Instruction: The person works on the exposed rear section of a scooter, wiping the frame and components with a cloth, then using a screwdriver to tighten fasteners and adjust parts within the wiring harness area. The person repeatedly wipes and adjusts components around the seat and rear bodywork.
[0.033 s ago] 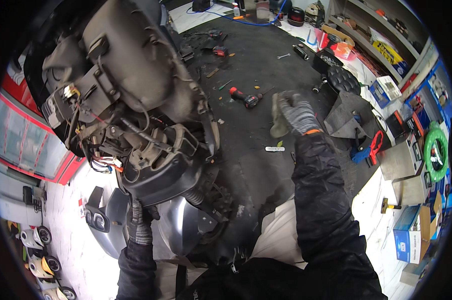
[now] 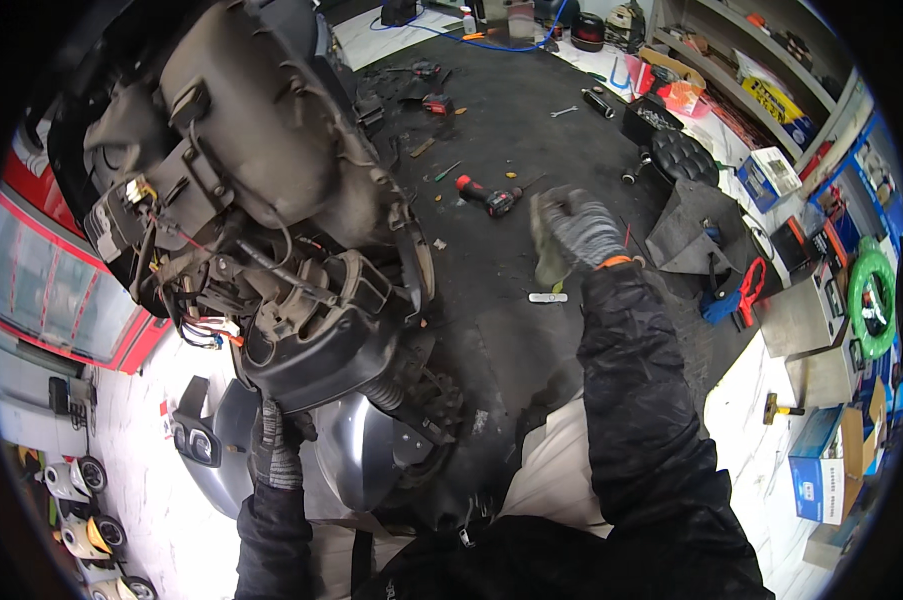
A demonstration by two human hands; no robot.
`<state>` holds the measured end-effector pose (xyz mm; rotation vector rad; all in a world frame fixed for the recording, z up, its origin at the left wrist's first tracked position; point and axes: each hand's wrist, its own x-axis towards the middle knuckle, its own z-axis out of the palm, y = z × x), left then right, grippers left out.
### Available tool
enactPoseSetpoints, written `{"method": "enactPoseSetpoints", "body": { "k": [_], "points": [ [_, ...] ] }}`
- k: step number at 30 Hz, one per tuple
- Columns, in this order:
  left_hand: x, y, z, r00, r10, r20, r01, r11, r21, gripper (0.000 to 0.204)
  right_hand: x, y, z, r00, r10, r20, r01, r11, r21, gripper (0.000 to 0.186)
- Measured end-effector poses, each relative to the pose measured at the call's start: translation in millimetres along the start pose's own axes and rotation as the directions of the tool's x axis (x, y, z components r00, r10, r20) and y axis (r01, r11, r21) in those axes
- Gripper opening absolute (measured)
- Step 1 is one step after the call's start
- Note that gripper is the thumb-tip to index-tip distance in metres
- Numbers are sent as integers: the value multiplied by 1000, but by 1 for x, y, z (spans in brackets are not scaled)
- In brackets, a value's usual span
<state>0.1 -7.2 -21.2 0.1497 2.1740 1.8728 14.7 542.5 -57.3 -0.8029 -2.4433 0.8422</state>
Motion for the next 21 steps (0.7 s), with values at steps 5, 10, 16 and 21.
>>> {"method": "enactPoseSetpoints", "body": {
  "k": [5, 10, 16, 21],
  "points": [
    [-30, 99, 21, 970, -219, 102, 109, 772, 626, 37, 2, 2, 56, 684, -306, 662, 528, 834, -159, 33],
    [-87, 242, 100, 901, 140, 411, -374, 733, 568, 27, -17, -42, 54, 598, -334, 729, 444, 895, 46, 39],
    [-159, 332, 169, 568, 294, 769, -627, 760, 173, 20, -42, -81, 55, 571, -260, 778, 467, 883, -48, 47],
    [-186, 346, 157, 496, 349, 795, -670, 736, 95, 26, -73, -80, 72, 540, -233, 809, 610, 770, -185, 57]
  ]
}}
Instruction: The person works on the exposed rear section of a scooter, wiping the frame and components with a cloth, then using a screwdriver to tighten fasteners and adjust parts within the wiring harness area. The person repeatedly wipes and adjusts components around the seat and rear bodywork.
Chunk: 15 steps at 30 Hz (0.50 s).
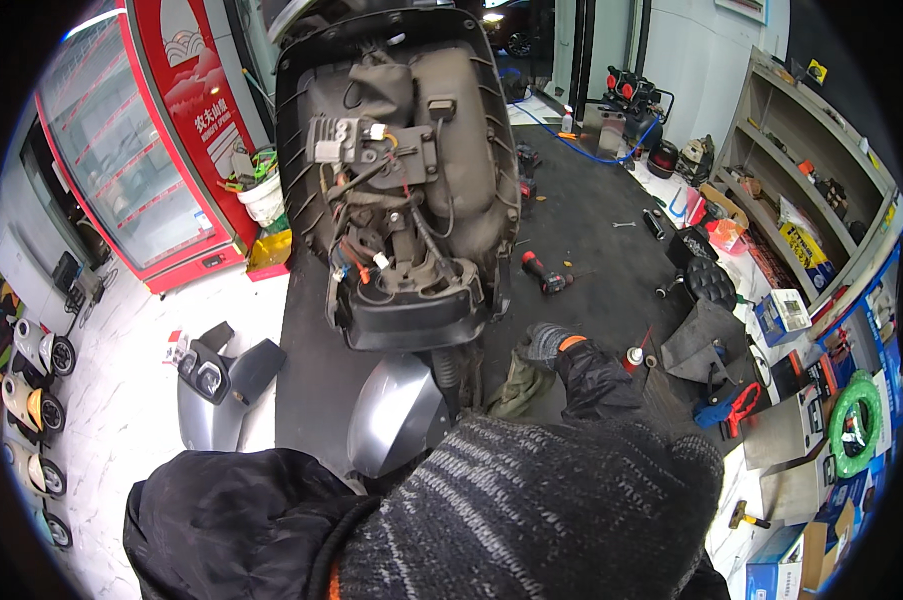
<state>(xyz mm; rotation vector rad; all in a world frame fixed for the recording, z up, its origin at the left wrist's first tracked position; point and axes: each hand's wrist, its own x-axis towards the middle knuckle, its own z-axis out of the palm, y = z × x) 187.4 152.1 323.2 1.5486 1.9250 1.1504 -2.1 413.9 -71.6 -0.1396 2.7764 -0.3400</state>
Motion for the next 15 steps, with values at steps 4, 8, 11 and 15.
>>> {"method": "enactPoseSetpoints", "body": {
  "k": [4, 8, 11, 15],
  "points": [
    [-30, -1, 5, 999, 37, -11, -37, 999, 1, 32, -21, -30, 21, 1000, 6, -29, -8, 997, -82, 56],
    [-59, -18, 11, 996, 75, -44, -74, 997, 31, 37, -51, -61, 42, 996, -33, -85, 28, 998, -58, 49],
    [-77, -48, 18, 991, 79, -108, -68, 992, 107, 41, -78, -81, 43, 997, -49, -66, 54, 994, 90, 43],
    [-90, -124, 31, 960, -23, -279, 111, 946, 304, 46, -128, -112, 12, 923, -382, -53, 367, 912, -183, 44]
  ]
}}
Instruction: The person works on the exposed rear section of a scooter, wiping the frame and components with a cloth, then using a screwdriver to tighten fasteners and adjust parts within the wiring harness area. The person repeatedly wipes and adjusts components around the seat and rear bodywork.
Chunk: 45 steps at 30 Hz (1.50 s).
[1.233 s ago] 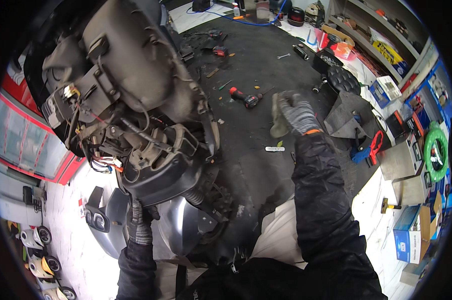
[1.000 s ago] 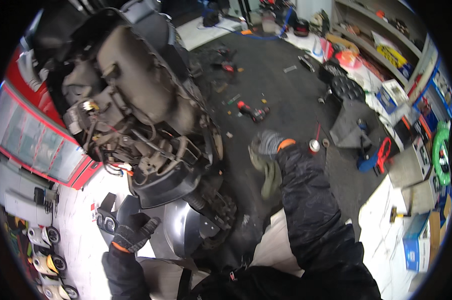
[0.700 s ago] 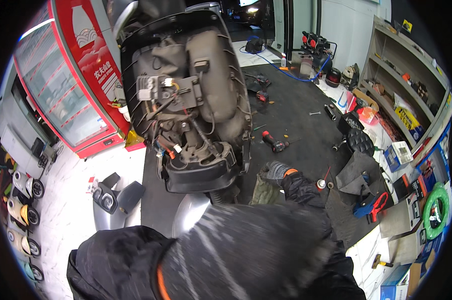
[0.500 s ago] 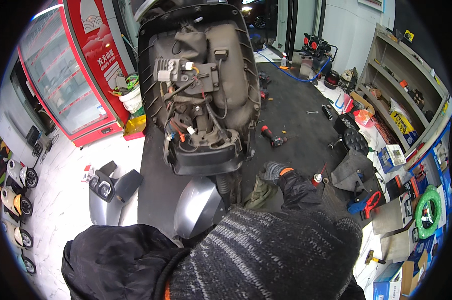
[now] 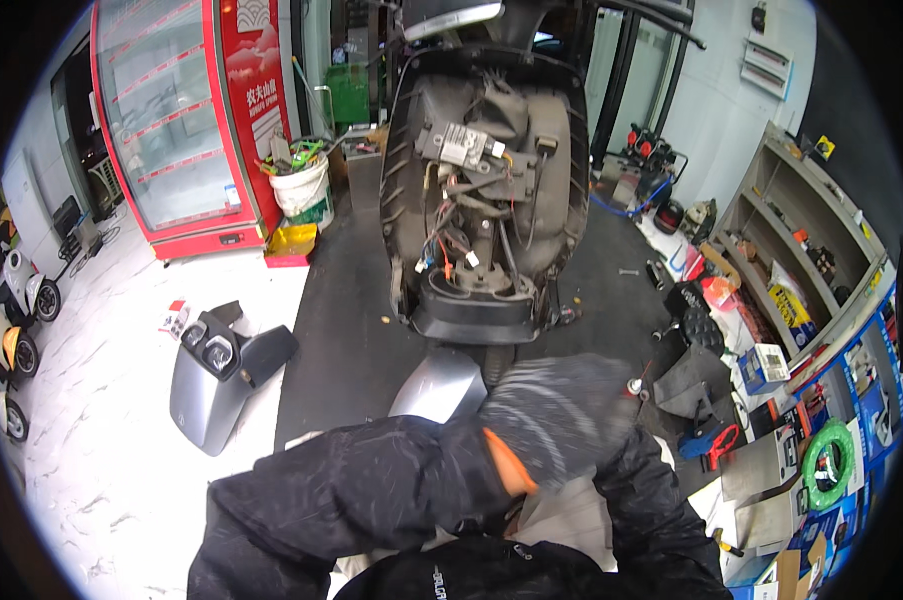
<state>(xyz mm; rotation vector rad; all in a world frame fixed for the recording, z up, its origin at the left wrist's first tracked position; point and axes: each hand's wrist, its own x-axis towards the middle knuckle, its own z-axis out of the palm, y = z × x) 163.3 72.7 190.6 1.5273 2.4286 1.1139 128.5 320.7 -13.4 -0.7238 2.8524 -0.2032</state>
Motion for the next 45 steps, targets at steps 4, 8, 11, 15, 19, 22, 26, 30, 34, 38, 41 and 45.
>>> {"method": "enactPoseSetpoints", "body": {
  "k": [4, 8, 11, 15, 19, 22, 26, 30, 34, 38, 41, 45],
  "points": [
    [-16, -88, 35, 970, -92, -224, 127, 981, 145, 88, -29, -49, -65, 988, 78, -135, -14, 908, 420, 29],
    [-29, -136, 58, 981, -185, 51, 191, 925, -329, 92, -27, -66, -113, 987, 67, -145, 32, 808, 588, 26],
    [-28, -145, 61, 963, -229, 144, 261, 923, -282, 55, -7, -56, -120, 965, 31, -262, 134, 797, 589, 29],
    [-19, -144, 66, 968, -239, -77, 151, 801, -579, 29, 21, -30, -110, 906, 56, -419, 193, 827, 527, 27],
    [0, -160, 57, 971, -234, -36, 218, 941, -258, 27, 36, 10, -115, 746, 402, -531, 222, 602, 767, 24],
    [29, -172, 46, 995, -66, 69, 64, 997, 36, 31, 51, 62, -124, 522, 544, -657, 452, 476, 754, 27],
    [79, -166, 36, 979, 66, 191, -102, 978, 183, 30, 93, 143, -106, 279, 734, -619, 404, 495, 769, 25],
    [119, -161, 27, 968, 145, 206, -202, 935, 292, 29, 126, 210, -42, 327, 786, -526, -118, 586, 802, 35],
    [145, -173, 29, 974, 224, 39, -222, 899, 376, 42, 151, 284, 23, 558, 815, -158, -551, 506, 663, 52],
    [169, -176, 52, 954, 169, -248, 36, 755, 654, 40, 189, 358, 98, 713, 694, 104, -664, 619, 419, 58],
    [202, -183, 76, 870, -27, -493, 313, 803, 507, 23, 212, 422, 162, 885, 402, 233, -454, 857, 246, 53],
    [217, -178, 95, 881, -105, -461, 461, 409, 787, 22, 226, 484, 231, 798, 396, 455, -551, 785, 283, 43]
  ]
}}
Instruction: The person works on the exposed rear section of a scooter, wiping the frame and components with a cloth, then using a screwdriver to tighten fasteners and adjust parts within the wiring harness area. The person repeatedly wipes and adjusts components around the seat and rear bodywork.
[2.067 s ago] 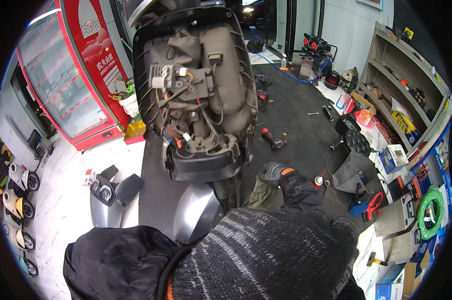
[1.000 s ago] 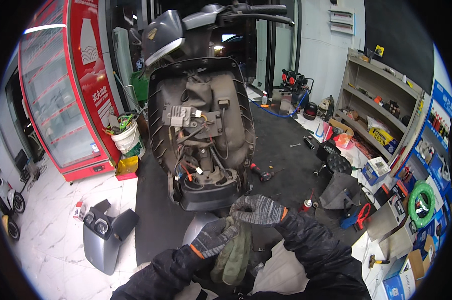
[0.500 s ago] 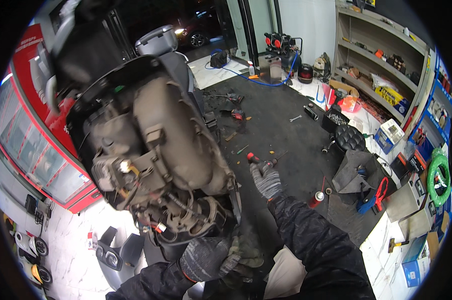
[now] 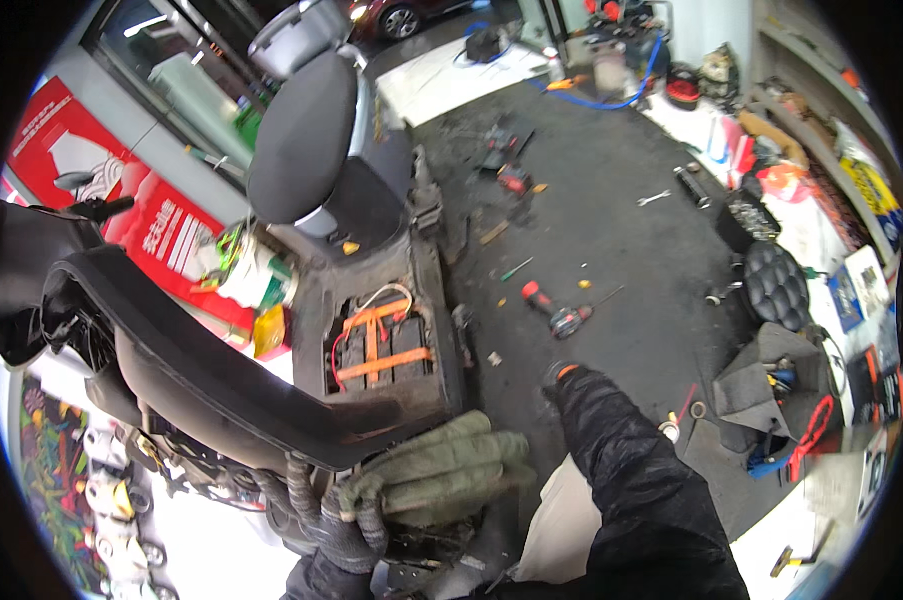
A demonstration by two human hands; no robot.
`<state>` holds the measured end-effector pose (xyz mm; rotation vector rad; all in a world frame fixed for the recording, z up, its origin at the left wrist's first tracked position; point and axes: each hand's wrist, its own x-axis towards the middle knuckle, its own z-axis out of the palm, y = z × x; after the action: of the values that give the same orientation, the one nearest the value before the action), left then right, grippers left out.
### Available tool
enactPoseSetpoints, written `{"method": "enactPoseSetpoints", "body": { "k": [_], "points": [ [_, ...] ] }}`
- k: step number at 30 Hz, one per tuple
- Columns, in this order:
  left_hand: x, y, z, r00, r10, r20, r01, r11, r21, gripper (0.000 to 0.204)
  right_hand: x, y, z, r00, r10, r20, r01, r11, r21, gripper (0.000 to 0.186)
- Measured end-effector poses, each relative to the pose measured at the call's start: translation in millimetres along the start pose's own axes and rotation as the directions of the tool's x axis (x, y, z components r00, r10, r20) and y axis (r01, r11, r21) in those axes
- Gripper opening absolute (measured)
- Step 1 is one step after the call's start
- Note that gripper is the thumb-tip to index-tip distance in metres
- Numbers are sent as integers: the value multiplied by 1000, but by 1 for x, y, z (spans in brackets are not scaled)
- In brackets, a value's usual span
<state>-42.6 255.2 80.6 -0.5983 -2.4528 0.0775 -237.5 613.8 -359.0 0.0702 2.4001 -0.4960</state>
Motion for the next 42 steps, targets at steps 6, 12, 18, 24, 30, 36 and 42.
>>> {"method": "enactPoseSetpoints", "body": {
  "k": [6, 12, 18, 24, 30, 36, 42],
  "points": [
    [-10, -1, 12, 998, -1, -69, 9, 994, 108, 49, 42, 26, -29, 886, 209, -414, -171, 977, 127, 50],
    [-18, -16, 5, 992, 100, 83, -114, 975, 190, 54, 78, 13, -68, 876, 248, -414, -190, 966, 177, 73],
    [-20, -20, 15, 929, 12, 370, -20, 1000, 18, 52, 181, -1, -93, 957, 102, -273, -112, 993, -22, 73],
    [-17, -17, 14, 853, -61, 519, 101, 994, -49, 50, 257, 13, -106, 974, 108, -200, -89, 991, 100, 87],
    [-17, -14, 14, 779, -110, 617, 188, 980, -63, 48, 308, 27, -90, 983, 6, -182, 5, 998, 60, 71],
    [-13, -18, 21, 716, -139, 684, 248, 967, -63, 46, 344, 20, -60, 919, 241, -312, -220, 970, 101, 55],
    [-8, -22, 24, 691, -147, 708, 270, 961, -64, 44, 310, 28, -48, 760, -278, -588, 39, 922, -386, 57]
  ]
}}
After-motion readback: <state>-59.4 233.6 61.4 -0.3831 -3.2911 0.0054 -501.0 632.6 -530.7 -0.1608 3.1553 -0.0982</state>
